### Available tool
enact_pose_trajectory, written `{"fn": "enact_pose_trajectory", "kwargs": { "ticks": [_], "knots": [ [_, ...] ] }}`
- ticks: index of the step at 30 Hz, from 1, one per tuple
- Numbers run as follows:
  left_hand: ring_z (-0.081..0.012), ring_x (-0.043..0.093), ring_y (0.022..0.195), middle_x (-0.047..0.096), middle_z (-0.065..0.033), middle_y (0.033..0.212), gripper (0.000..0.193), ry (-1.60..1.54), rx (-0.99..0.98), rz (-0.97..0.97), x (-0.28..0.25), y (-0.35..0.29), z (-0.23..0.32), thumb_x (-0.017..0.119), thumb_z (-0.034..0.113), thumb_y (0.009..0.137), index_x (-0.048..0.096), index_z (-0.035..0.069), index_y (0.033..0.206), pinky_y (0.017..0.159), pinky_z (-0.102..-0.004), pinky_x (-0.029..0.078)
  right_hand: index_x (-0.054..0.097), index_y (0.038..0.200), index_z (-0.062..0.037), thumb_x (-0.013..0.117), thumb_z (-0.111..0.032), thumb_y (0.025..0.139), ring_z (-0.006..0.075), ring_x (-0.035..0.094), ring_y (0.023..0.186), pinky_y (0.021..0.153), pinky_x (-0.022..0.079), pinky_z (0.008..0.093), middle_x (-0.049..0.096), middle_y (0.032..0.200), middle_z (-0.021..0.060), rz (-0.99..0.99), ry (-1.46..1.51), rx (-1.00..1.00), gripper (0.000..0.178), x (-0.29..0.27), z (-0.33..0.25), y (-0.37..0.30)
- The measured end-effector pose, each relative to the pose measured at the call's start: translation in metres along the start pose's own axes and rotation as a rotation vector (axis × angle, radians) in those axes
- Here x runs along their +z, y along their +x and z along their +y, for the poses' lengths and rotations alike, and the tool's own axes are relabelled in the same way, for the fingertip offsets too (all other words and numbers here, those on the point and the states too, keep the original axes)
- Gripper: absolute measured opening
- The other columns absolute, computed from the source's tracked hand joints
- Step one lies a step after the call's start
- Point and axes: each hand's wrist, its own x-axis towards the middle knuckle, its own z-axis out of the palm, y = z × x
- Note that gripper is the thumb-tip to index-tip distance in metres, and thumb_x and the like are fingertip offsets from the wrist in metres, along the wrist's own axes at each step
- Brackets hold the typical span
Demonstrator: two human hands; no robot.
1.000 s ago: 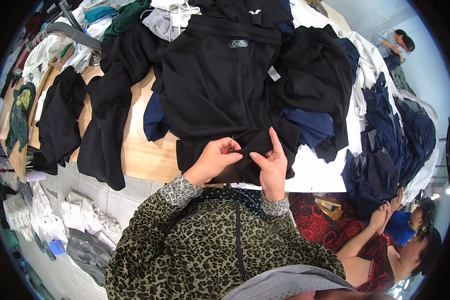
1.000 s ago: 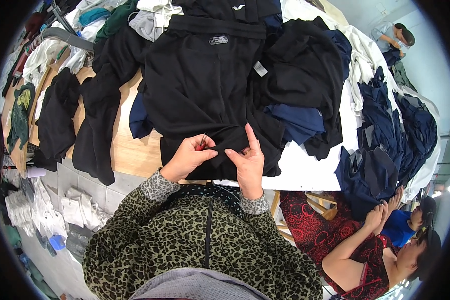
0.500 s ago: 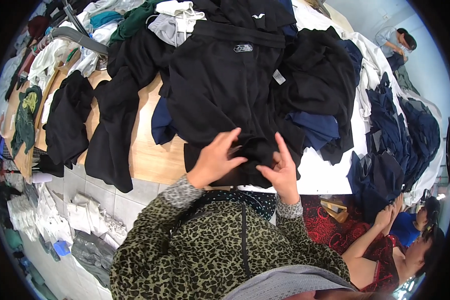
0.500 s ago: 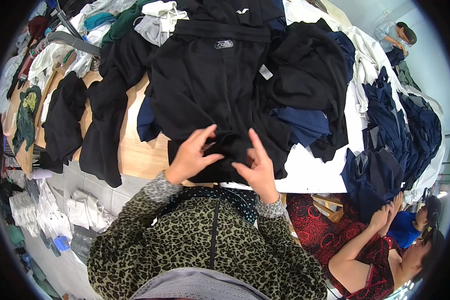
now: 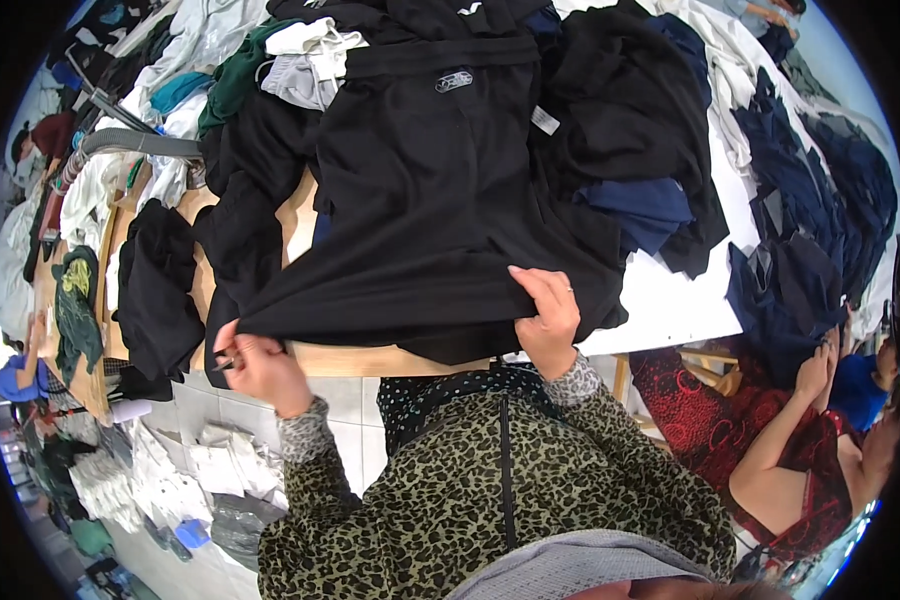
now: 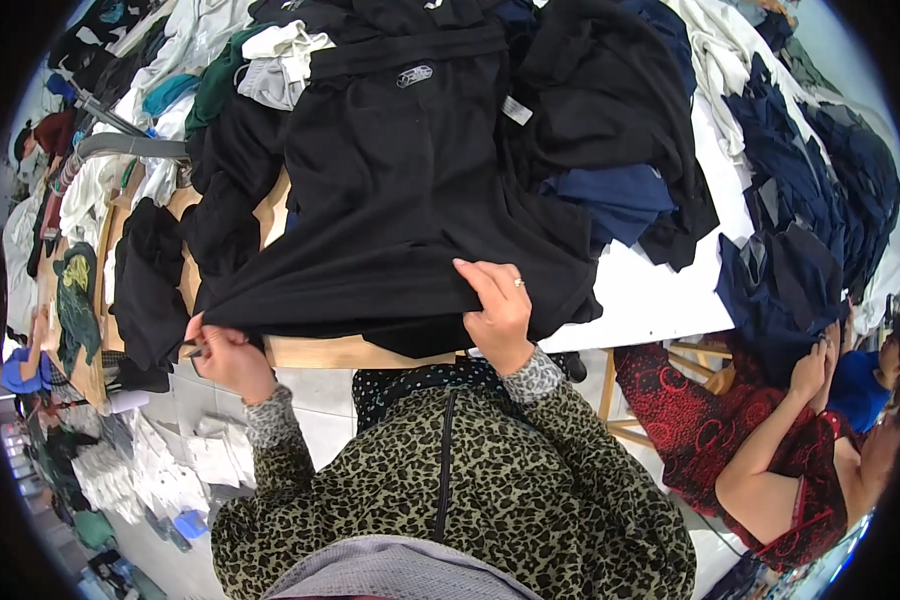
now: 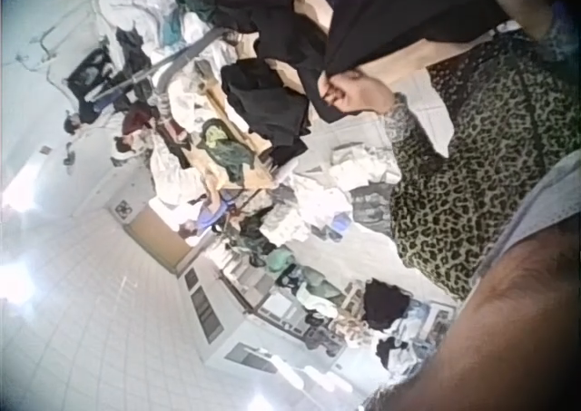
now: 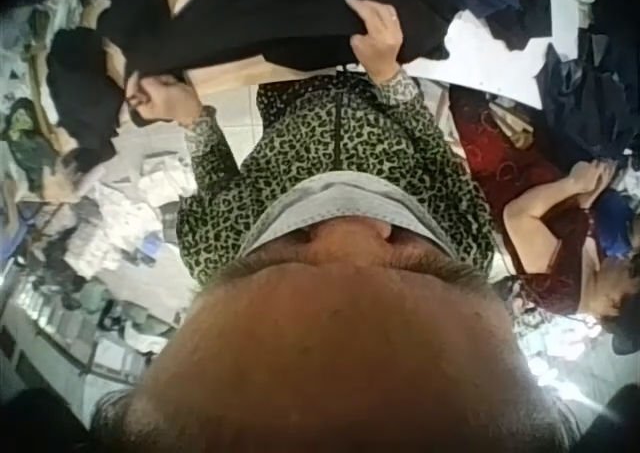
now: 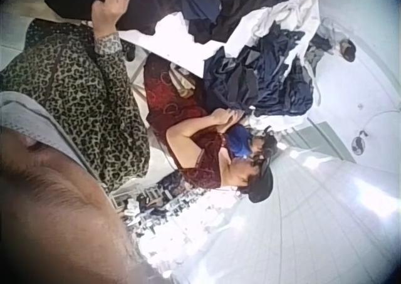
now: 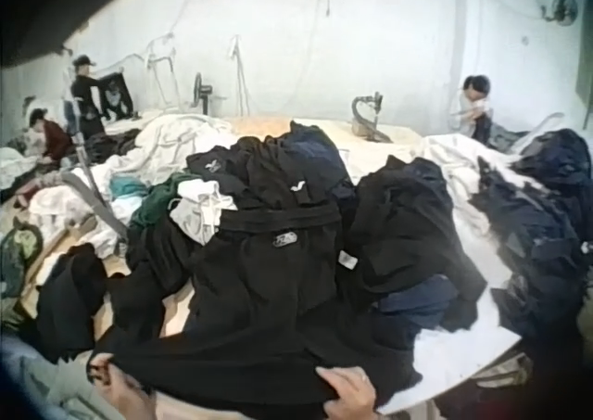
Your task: Trimming loose threads from garments using snips in a factory setting.
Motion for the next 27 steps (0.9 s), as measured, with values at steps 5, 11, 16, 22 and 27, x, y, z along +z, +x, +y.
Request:
{"fn": "enact_pose_trajectory", "kwargs": {
  "ticks": [5, 11, 16, 22, 27],
  "knots": [
    [-0.0021, 0.035, 0.047, 0.042, 0.0041, 0.058, 0.007, 0.07, -0.174, 0.064, -0.045, 0.008, -0.024, 0.053, 0.01, 0.092, 0.056, 0.004, 0.092, 0.043, -0.0169, 0.025, 0.064, 0.1, -0.0029, 0.059, 0.006, 0.049, 0.0284, 0.057, 0.079, 0.069, 0.048, 0.0364, 0.06, 0.09, 0.0103, -0.195, 0.126, -0.081, 0.053, 0.019, 0.002, -0.028],
    [-0.001, 0.037, 0.052, 0.049, 0.0044, 0.068, 0.005, 0.28, -0.474, 0.02, -0.079, 0.004, -0.069, 0.056, 0.006, 0.088, 0.059, 0.003, 0.091, 0.044, -0.0157, 0.027, 0.063, 0.098, -0.0033, 0.075, -0.011, 0.066, 0.0288, 0.053, 0.096, 0.084, 0.043, 0.0379, 0.058, 0.102, 0.0113, -0.068, -0.136, 0.114, 0.035, -0.018, 0.039, -0.047],
    [-0.0071, 0.048, 0.071, 0.055, -0.0005, 0.08, 0.009, 0.325, -0.309, -0.012, -0.082, -0.003, -0.088, 0.058, 0.006, 0.088, 0.058, -0.001, 0.093, 0.066, -0.0207, 0.041, 0.062, 0.11, -0.0124, 0.081, -0.026, 0.051, 0.0327, 0.038, 0.12, 0.1, 0.031, 0.045, 0.051, 0.121, 0.0072, -0.462, -0.282, 0.045, 0.063, -0.067, 0.07, -0.054],
    [-0.0053, 0.046, 0.07, 0.054, 0.001, 0.081, 0.005, 0.367, -0.025, -0.279, -0.021, -0.032, -0.06, 0.059, 0.003, 0.087, 0.058, 0.0, 0.091, 0.065, -0.0184, 0.04, 0.066, 0.09, -0.0106, 0.066, -0.003, 0.066, 0.0278, 0.047, 0.115, 0.103, 0.027, 0.0494, 0.06, 0.102, 0.005, -0.466, -0.217, 0.01, 0.026, -0.058, 0.079, -0.047],
    [-0.0037, 0.042, 0.065, 0.05, 0.003, 0.081, 0.014, 0.115, -0.127, -0.594, 0.022, -0.08, -0.031, 0.062, 0.002, 0.083, 0.058, 0.004, 0.097, 0.056, -0.0165, 0.035, 0.06, 0.09, -0.0011, 0.054, -0.009, 0.09, 0.0042, 0.053, 0.076, 0.07, 0.039, 0.016, 0.061, 0.087, 0.0003, -0.142, 0.775, 0.688, 0.01, -0.05, 0.043, -0.027]
  ]
}}
